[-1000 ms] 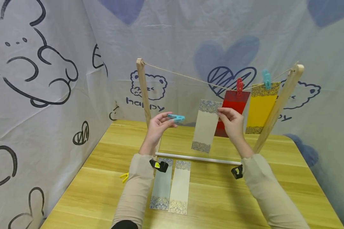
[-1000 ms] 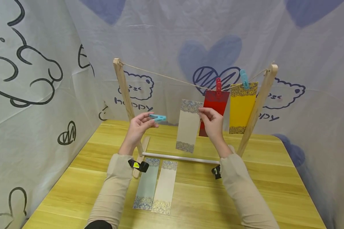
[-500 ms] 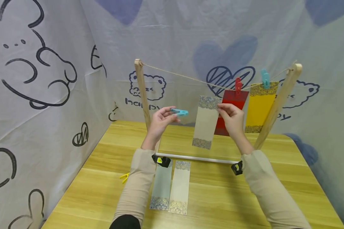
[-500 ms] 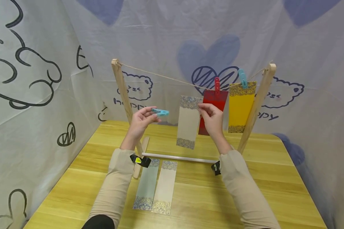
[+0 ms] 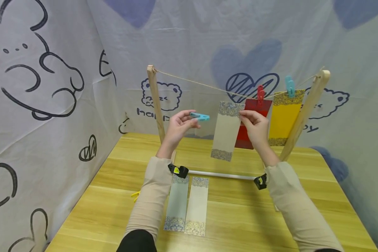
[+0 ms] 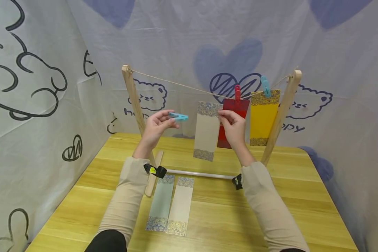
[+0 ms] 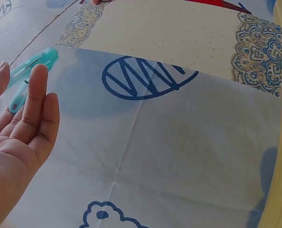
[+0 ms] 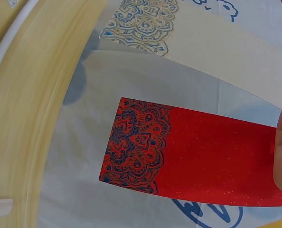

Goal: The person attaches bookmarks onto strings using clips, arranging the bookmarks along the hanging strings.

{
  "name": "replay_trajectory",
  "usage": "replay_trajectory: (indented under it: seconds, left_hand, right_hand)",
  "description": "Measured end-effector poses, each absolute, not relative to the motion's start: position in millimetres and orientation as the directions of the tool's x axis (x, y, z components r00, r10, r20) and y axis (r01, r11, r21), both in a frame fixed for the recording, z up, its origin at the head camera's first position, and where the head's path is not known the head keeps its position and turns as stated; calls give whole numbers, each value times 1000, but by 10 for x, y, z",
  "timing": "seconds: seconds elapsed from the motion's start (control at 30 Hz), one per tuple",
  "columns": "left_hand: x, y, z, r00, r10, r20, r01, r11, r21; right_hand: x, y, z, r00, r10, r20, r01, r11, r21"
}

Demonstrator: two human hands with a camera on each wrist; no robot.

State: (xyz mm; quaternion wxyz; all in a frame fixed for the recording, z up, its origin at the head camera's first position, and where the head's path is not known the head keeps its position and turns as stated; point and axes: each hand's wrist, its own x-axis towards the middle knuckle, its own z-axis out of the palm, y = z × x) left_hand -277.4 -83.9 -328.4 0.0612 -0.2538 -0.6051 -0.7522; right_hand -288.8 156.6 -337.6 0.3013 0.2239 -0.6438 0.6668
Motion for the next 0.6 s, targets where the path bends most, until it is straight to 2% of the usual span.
replay_trajectory:
  seconds: [0.6]
  left_hand:
    - [-2859,-720,-2919,-845,231,483,440,-214,872]
  right_hand:
    - [-2967,1598,-3405,-708,127,695,-696,37,-717]
